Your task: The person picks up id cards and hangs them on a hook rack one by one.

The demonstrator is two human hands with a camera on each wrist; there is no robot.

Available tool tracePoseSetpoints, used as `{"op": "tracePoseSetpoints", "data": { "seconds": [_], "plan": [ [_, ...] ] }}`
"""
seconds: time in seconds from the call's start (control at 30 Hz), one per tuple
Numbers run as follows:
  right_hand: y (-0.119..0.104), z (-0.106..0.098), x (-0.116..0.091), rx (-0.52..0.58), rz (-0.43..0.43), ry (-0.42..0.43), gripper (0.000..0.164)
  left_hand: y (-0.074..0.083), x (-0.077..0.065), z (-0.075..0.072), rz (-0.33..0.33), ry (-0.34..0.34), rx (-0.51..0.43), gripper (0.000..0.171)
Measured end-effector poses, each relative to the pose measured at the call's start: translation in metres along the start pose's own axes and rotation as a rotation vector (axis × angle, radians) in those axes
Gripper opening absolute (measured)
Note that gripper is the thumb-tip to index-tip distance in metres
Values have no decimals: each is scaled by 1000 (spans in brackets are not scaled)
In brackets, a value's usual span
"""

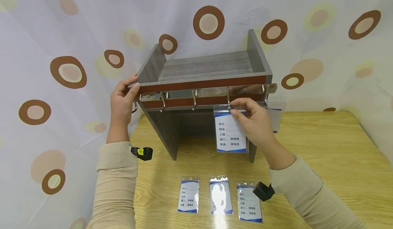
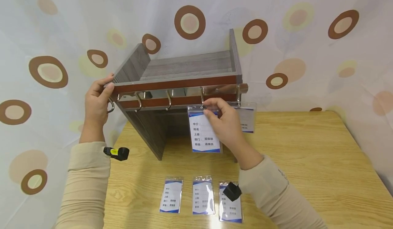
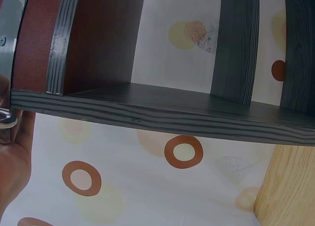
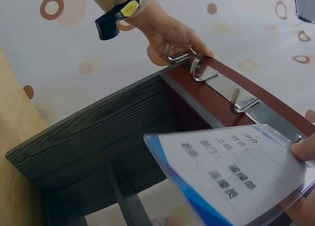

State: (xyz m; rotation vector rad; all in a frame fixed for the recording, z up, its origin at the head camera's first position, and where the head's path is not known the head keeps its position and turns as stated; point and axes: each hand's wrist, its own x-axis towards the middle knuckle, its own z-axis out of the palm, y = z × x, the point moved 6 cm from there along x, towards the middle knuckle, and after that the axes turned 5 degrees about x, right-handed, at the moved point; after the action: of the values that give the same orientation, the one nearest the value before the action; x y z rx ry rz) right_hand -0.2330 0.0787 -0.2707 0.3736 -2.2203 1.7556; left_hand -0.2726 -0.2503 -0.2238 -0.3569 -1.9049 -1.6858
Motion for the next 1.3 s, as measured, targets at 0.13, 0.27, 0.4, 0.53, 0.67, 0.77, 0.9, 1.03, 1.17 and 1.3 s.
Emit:
{"op": "tracePoseSetpoints", "data": {
  "seconds": [0.13, 0.27, 0.4, 0.53, 0.67, 0.77, 0.9, 1.03, 1.17, 1.3],
  "plan": [
    [2, 2, 1, 58, -57, 13, 15, -1, 0, 0, 2, 0, 3, 17],
    [2, 2, 2, 84, -120, 39, 17, -1, 0, 0, 1, 0, 4, 17],
    [2, 3, 2, 66, -157, 53, 17, -1, 0, 0, 0, 1, 10, 17],
    [4, 2, 1, 59, -176, 61, 21, -1, -1, -1, 0, -1, 12, 18],
    [6, 0, -2, 72, -199, 75, 25, -1, 0, 0, -7, -1, 12, 18],
    [9, -1, -5, 97, -204, 84, 28, 0, 0, 0, -17, 0, 12, 18],
    [15, -4, -9, 147, -188, 96, 30, 0, 0, -1, -23, -2, 11, 18],
    [22, -9, -15, 157, -176, 107, 27, 0, 1, -1, -24, -1, 10, 18],
    [28, -12, -21, 145, -162, 110, 24, 0, 1, -1, -26, 1, 11, 18],
    [34, -14, -26, 112, -123, 98, 22, 0, 1, -2, -27, 0, 8, 18]
  ]
}}
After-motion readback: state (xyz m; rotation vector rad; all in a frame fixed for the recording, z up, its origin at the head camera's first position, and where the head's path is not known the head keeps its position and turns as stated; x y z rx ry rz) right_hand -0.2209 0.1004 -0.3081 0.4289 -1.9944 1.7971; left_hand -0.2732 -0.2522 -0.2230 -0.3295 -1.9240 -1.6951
